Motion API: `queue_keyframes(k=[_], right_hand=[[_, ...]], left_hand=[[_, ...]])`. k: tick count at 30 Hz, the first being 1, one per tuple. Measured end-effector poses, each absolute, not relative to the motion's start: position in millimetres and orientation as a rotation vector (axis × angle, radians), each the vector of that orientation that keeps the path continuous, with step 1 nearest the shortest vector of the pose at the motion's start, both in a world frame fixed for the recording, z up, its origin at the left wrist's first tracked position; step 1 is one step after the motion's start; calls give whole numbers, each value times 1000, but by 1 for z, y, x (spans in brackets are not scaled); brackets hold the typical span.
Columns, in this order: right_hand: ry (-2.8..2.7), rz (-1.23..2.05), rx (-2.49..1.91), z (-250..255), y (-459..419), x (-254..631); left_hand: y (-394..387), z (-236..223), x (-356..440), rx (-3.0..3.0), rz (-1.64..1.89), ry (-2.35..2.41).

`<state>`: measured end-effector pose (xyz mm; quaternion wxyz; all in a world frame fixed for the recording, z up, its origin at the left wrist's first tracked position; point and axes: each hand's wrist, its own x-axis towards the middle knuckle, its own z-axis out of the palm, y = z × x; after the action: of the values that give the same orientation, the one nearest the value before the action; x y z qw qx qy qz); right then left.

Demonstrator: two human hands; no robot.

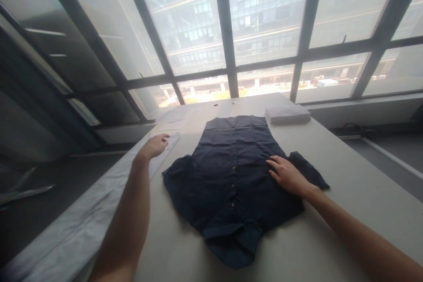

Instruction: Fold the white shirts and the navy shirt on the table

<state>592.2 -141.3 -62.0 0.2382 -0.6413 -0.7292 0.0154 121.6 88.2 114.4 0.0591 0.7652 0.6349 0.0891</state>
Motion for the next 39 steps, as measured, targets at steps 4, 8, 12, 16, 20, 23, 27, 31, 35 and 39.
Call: queue_keyframes(k=[4,8,12,16,20,23,27,31,35,39], right_hand=[[-1932,27,-1718,-53,-141,591],[-1700,-90,-1651,-45,-138,597],[-1664,-71,-1715,-57,-132,607],[-1664,10,-1839,-73,-124,615],[-1641,77,-1810,-74,-120,627],[-1726,68,-1816,-73,-122,639],[-1852,63,-1899,-71,-127,650],[-1747,-173,-1959,-54,-129,640],[-1503,-414,-1856,-30,-126,600],[-1893,-203,-1722,-32,-127,552]], left_hand=[[82,85,180,2437,274,1641],[65,42,221,2514,176,1397],[44,4,216,2629,212,1235],[35,-16,187,2775,431,1083],[34,-26,173,2792,326,1099],[36,-31,174,2801,213,1124],[34,-26,176,2831,254,1127],[15,-14,189,2885,465,1039],[-11,-13,219,2895,499,873],[-23,-20,242,2920,286,700]])
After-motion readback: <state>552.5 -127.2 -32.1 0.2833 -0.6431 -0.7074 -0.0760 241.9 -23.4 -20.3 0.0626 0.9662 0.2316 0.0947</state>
